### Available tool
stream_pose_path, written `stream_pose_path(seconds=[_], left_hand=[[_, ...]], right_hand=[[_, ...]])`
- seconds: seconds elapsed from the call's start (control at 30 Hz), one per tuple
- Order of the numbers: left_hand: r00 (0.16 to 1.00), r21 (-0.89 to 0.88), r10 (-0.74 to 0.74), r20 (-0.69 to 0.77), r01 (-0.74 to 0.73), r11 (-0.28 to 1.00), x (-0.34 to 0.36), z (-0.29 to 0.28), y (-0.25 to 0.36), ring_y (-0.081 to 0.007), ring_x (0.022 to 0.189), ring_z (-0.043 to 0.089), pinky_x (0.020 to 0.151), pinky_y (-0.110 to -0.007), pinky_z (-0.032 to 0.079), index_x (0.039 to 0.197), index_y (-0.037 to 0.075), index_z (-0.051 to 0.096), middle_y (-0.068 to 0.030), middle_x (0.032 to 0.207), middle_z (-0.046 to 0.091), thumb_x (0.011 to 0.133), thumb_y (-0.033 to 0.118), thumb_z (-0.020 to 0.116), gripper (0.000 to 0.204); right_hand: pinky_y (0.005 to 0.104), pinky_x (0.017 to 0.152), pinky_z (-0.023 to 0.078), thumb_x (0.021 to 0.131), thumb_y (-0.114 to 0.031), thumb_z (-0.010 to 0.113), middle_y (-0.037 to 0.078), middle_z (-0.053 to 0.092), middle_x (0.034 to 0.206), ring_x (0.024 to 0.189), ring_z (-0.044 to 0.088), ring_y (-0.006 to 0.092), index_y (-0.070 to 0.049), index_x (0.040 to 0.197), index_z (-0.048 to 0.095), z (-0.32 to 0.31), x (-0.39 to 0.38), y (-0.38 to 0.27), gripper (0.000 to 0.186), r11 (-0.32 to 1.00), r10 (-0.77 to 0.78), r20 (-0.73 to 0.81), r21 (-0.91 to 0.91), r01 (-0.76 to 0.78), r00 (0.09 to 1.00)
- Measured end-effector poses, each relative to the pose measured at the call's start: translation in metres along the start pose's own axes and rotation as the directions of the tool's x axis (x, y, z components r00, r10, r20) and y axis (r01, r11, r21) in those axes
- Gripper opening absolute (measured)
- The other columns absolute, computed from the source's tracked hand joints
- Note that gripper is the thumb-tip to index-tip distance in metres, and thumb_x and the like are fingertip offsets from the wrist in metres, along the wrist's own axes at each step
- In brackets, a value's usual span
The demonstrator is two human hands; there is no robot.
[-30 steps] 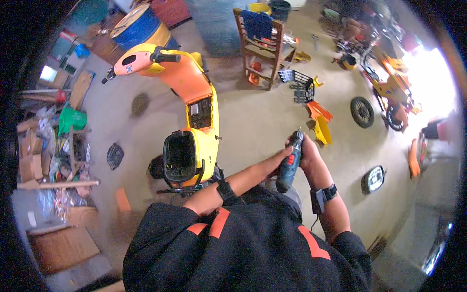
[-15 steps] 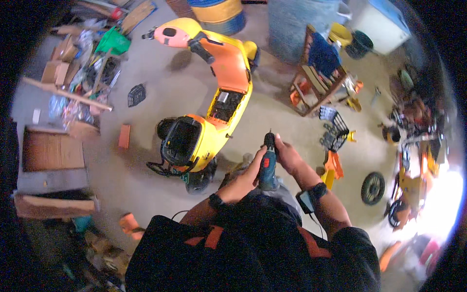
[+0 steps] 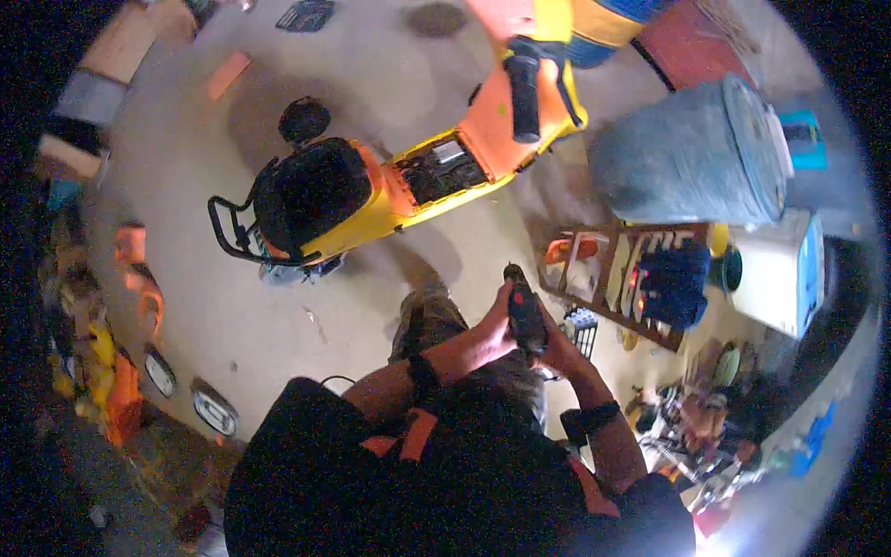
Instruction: Repairing and inspecting the battery compartment and internal wiring of an electric scooter.
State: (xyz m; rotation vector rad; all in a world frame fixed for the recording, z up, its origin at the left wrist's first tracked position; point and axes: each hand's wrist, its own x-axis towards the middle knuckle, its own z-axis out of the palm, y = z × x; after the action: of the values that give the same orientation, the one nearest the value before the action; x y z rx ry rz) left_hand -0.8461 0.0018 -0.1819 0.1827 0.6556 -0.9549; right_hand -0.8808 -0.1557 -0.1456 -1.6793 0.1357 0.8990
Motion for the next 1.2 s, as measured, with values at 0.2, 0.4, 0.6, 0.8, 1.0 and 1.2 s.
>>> stream_pose_path(seconds=[0.2,0.4,0.6,0.8,1.0,1.2], left_hand=[[0.989,0.474,0.016,-0.147,0.056,0.879,0.066,-0.021,0.056,-0.0232,0.086,0.063,0.077,-0.044,0.049,0.113,0.013,0.058,-0.0086,0.089,0.064,0.089,0.073,0.036,0.068],[0.762,0.779,0.593,-0.261,-0.197,0.596,0.195,-0.119,0.145,-0.0388,0.07,0.062,0.067,-0.05,0.047,0.105,-0.003,0.06,-0.0216,0.076,0.063,0.095,0.049,0.041,0.056],[0.231,0.955,0.949,-0.214,-0.155,0.253,0.336,-0.34,0.177,-0.038,0.074,0.063,0.069,-0.051,0.049,0.101,-0.003,0.062,-0.0231,0.081,0.065,0.095,0.038,0.047,0.044],[0.495,0.857,0.849,-0.182,-0.344,0.384,0.432,-0.366,0.204,-0.026,0.07,0.064,0.062,-0.038,0.049,0.117,0.0,0.059,-0.0189,0.084,0.066,0.092,0.017,0.049,0.032],[0.816,0.489,0.565,0.123,-0.546,0.681,0.478,-0.418,0.224,-0.0139,0.079,0.058,0.069,-0.028,0.048,0.121,0.006,0.058,-0.0056,0.089,0.063,0.098,0.023,0.05,0.03],[0.92,0.502,0.275,0.278,-0.383,0.776,0.534,-0.444,0.252,-0.0113,0.067,0.056,0.058,-0.026,0.048,0.111,0.007,0.06,-0.0029,0.085,0.062,0.097,0.032,0.056,0.029]], right_hand=[[0.0326,0.09,0.048,0.082,-0.014,0.074,0.005,0.062,0.113,0.101,0.059,0.0154,-0.006,0.125,0.052,-0.031,0.065,-0.028,0.049,0.993,-0.115,-0.08,-0.048,0.111,0.99],[0.0294,0.073,0.049,0.078,-0.004,0.071,0.001,0.065,0.093,0.082,0.06,0.0119,-0.005,0.106,0.062,-0.117,0.22,0.088,0.029,0.975,0.017,-0.12,-0.216,-0.043,0.993],[0.0484,0.074,0.052,0.069,-0.018,0.074,0.019,0.067,0.098,0.087,0.067,0.0389,-0.013,0.129,0.047,-0.136,0.415,0.142,0.066,0.328,0.28,0.318,-0.918,0.221,0.906],[0.0437,0.066,0.052,0.079,-0.008,0.061,0.018,0.061,0.084,0.079,0.064,0.0312,0.008,0.138,0.033,-0.203,0.544,0.294,0.068,-0.23,0.249,0.389,-0.866,0.444,0.887],[0.0401,0.064,0.051,0.074,-0.012,0.063,0.02,0.059,0.099,0.074,0.062,0.0298,0.006,0.143,0.031,-0.23,0.601,0.389,0.078,-0.44,-0.122,0.473,-0.813,0.38,0.872],[0.0426,0.071,0.05,0.079,-0.011,0.058,0.02,0.057,0.098,0.08,0.059,0.0311,0.004,0.146,0.027,-0.264,0.63,0.456,0.075,-0.299,-0.415,0.491,-0.869,0.395,0.766]])
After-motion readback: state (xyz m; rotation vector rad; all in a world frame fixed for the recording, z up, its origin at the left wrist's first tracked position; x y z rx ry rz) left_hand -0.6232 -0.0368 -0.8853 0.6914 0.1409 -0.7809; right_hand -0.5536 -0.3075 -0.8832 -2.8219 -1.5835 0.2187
